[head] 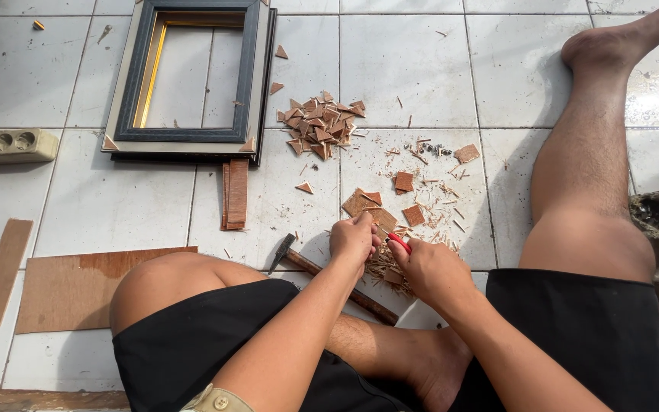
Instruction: Trimming and shaving a small piece of wood using a utility knife while sitting on the floor.
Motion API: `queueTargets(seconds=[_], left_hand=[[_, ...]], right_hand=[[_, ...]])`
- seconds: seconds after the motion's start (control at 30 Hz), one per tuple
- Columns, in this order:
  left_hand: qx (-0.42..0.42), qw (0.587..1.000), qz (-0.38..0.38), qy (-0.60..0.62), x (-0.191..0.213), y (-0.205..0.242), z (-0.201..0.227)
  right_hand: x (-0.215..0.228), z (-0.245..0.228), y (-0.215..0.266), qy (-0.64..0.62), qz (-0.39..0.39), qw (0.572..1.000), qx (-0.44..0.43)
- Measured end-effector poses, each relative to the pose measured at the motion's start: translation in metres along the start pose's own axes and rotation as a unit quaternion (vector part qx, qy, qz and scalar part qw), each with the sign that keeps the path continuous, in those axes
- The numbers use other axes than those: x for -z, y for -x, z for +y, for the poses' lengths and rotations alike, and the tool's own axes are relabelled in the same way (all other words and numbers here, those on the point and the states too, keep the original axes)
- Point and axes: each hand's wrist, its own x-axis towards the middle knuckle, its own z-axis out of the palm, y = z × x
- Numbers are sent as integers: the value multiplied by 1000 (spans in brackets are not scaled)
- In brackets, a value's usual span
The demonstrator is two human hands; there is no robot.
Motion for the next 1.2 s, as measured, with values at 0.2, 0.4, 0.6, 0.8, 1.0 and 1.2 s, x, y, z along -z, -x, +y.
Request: queueTargets(seconds=[0.2, 0.4, 0.6, 0.8, 1.0, 1.2], left_hand=[[3, 1000, 10, -9, -4, -7, -6], [4, 1000, 1, 15, 0, 6, 4], [-49, 998, -41, 0, 10, 10, 6], [-97, 994, -51, 1, 35, 51, 62], [-47, 999, -7, 16, 54, 51, 95], [-65, 988, 63, 129, 53, 19, 157]], right_hand=[[-2, -3, -9, 7, -4, 1000, -12], [-2, -3, -11, -16, -16, 1000, -20], [-10, 7, -21, -79, -21, 996, -30], [-2, 7, -17, -104, -29, 994, -27], [13, 1, -14, -71, -64, 994, -60], [19, 3, -19, -49, -111, 991, -63]])
